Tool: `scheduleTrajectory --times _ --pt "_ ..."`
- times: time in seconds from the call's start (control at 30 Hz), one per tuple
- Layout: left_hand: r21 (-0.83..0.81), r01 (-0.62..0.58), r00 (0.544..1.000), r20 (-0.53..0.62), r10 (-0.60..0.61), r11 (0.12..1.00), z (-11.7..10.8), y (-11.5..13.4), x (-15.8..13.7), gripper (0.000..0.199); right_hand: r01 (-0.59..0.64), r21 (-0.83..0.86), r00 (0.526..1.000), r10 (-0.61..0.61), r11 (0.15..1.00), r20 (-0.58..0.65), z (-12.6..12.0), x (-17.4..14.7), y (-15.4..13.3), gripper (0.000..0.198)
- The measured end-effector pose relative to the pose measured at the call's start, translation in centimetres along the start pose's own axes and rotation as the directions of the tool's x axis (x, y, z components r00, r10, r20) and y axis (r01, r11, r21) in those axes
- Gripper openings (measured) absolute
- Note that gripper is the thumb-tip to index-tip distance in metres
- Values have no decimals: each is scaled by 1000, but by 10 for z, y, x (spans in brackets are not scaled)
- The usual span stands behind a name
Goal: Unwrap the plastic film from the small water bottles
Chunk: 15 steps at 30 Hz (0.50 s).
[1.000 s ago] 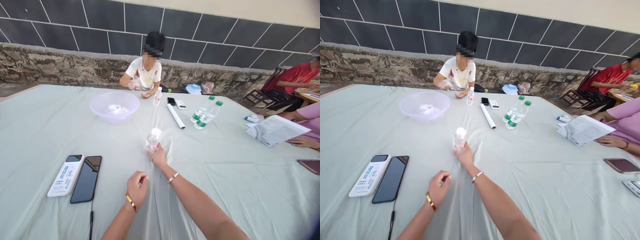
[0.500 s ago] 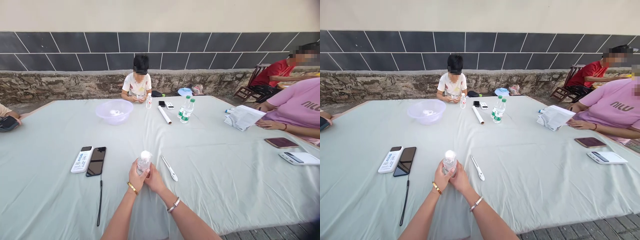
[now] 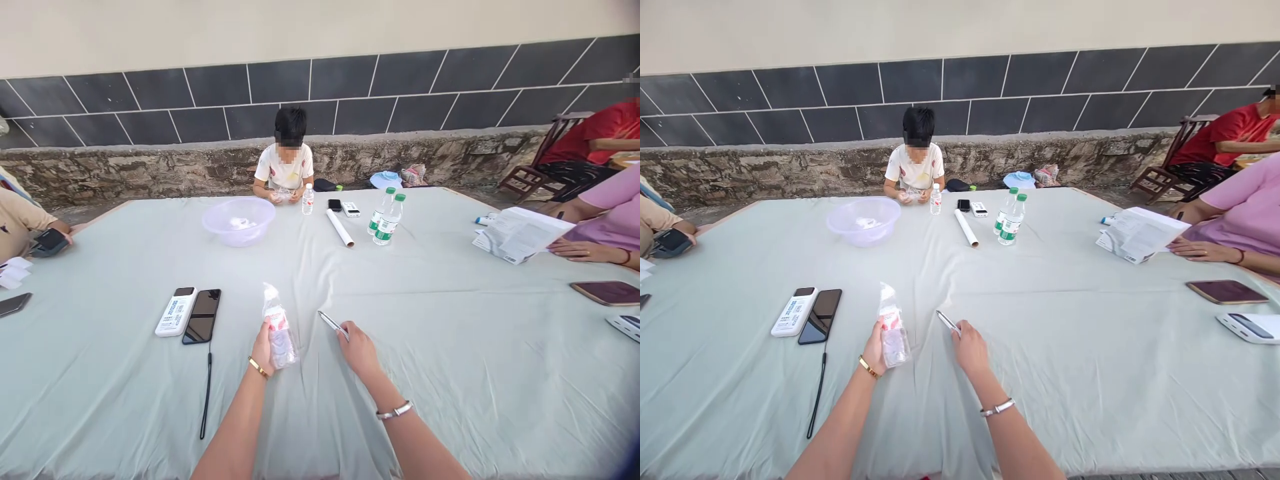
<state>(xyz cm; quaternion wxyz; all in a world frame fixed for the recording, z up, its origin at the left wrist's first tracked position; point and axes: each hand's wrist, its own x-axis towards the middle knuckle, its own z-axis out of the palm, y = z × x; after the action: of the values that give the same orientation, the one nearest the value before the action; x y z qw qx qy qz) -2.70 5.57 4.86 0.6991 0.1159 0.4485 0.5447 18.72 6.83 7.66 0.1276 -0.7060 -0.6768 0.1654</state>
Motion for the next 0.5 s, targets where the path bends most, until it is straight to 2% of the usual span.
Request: scheduleTrajectory --times 0.07,0.13,0.23,0.3,0.4,0.5 --pt "-12 49 998 25 -49 999 -3 4 -1 47 -15 68 1000 13 998 16 -11 4 -12 21" --pt "-33 80 996 49 -78 996 -5 8 -2 48 -19 28 1000 19 999 2 -27 5 -16 19" --pt "-63 105 993 59 -101 993 -8 12 -4 47 -23 -105 999 25 994 19 -52 -3 -4 16" --pt "-73 108 992 69 -103 991 -8 13 -4 47 -20 -114 999 25 993 47 -63 -10 5 16" --pt "-53 133 987 100 -127 990 -9 12 -5 47 32 91 999 -34 995 14 -65 -14 0 18" --pt "-5 168 978 126 -166 986 -9 12 -6 48 143 346 990 -131 927 -58 -49 -4 -31 23"
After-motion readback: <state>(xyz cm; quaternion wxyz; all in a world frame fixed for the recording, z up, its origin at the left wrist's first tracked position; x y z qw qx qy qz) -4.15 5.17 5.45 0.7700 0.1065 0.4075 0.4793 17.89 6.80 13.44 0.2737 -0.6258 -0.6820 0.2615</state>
